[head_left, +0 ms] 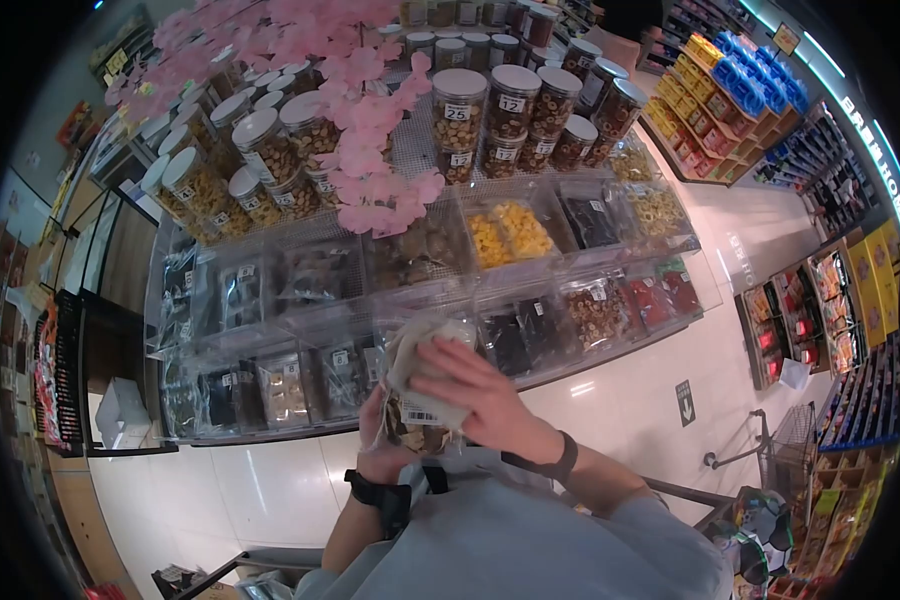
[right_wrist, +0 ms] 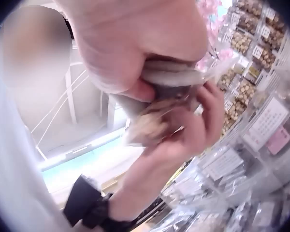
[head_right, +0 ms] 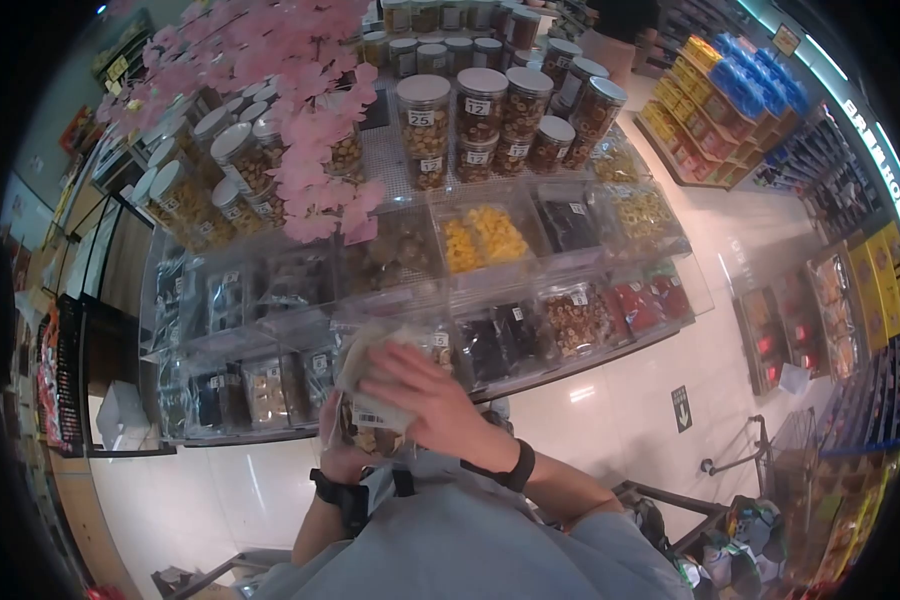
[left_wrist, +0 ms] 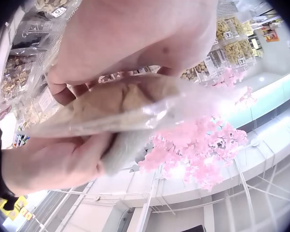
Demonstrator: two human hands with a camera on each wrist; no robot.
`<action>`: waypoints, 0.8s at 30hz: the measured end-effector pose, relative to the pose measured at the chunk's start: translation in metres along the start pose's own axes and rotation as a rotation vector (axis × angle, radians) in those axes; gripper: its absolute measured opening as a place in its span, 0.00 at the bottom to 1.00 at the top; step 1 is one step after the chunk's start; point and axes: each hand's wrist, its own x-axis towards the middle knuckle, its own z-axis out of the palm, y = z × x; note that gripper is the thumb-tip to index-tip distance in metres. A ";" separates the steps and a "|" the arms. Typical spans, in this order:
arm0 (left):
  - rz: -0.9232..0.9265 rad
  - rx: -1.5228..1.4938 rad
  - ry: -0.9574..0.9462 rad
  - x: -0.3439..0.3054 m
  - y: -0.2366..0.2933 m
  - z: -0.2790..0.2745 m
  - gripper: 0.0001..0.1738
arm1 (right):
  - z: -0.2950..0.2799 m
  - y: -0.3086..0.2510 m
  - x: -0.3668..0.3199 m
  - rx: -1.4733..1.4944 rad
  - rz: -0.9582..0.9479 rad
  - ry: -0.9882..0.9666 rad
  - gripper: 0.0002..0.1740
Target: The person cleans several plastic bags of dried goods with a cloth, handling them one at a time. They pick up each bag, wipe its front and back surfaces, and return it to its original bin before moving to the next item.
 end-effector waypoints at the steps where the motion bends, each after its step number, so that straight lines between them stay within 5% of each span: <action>1: 0.220 0.675 0.006 -0.005 0.010 0.010 0.29 | 0.003 -0.005 -0.003 0.031 -0.064 -0.067 0.26; 2: 0.218 0.676 0.009 -0.002 0.003 -0.001 0.29 | 0.007 -0.011 -0.006 0.162 -0.162 -0.182 0.26; 4: -0.281 -0.763 -0.152 0.009 -0.015 -0.027 0.28 | 0.008 -0.008 -0.010 0.176 -0.229 -0.308 0.26; 5: -0.282 -0.765 -0.149 0.008 -0.019 -0.033 0.28 | 0.008 -0.007 -0.012 0.189 -0.297 -0.435 0.25; 7: 0.579 0.886 -0.197 0.007 -0.017 -0.033 0.30 | -0.003 -0.002 0.000 0.204 -0.247 -0.343 0.25; 8: 0.578 0.887 -0.194 0.009 -0.015 -0.028 0.30 | -0.009 0.003 0.002 0.073 -0.082 -0.174 0.25; 10: -0.370 -0.735 -0.110 0.017 -0.004 -0.009 0.30 | -0.008 0.005 0.001 -0.030 0.203 0.083 0.26; 11: -0.369 -0.735 -0.108 0.015 -0.016 -0.022 0.30 | -0.005 0.000 0.000 -0.028 0.203 0.082 0.26; 13: 0.338 0.654 -0.035 0.008 -0.038 -0.045 0.32 | 0.002 -0.014 -0.002 0.167 -0.127 -0.184 0.25; 14: 0.336 0.655 -0.035 0.007 -0.036 -0.045 0.32 | 0.008 -0.014 -0.004 0.238 -0.295 -0.323 0.25; 16: -0.410 -0.779 -0.020 0.007 0.004 -0.008 0.32 | 0.009 -0.008 -0.005 0.257 -0.282 -0.331 0.26; 17: -0.414 -0.778 -0.018 0.005 -0.001 -0.011 0.32 | 0.008 -0.005 -0.004 0.276 -0.270 -0.340 0.26; 19: 0.224 0.170 -0.194 0.003 -0.008 -0.011 0.28 | -0.012 -0.001 0.009 0.196 -0.158 -0.251 0.28; 20: 0.004 -0.067 -0.220 0.006 -0.001 -0.007 0.28 | -0.011 0.005 0.011 0.126 0.063 -0.052 0.29; 21: 0.005 -0.067 -0.220 0.010 -0.003 -0.008 0.28 | -0.009 0.009 0.012 0.055 0.284 0.147 0.29; 23: -0.421 -0.727 -0.154 0.020 -0.017 -0.019 0.31 | -0.001 0.002 0.011 0.022 0.302 0.151 0.30; 24: -0.420 -0.726 -0.153 0.021 -0.033 -0.030 0.31 | 0.001 -0.008 0.011 0.099 0.104 -0.028 0.31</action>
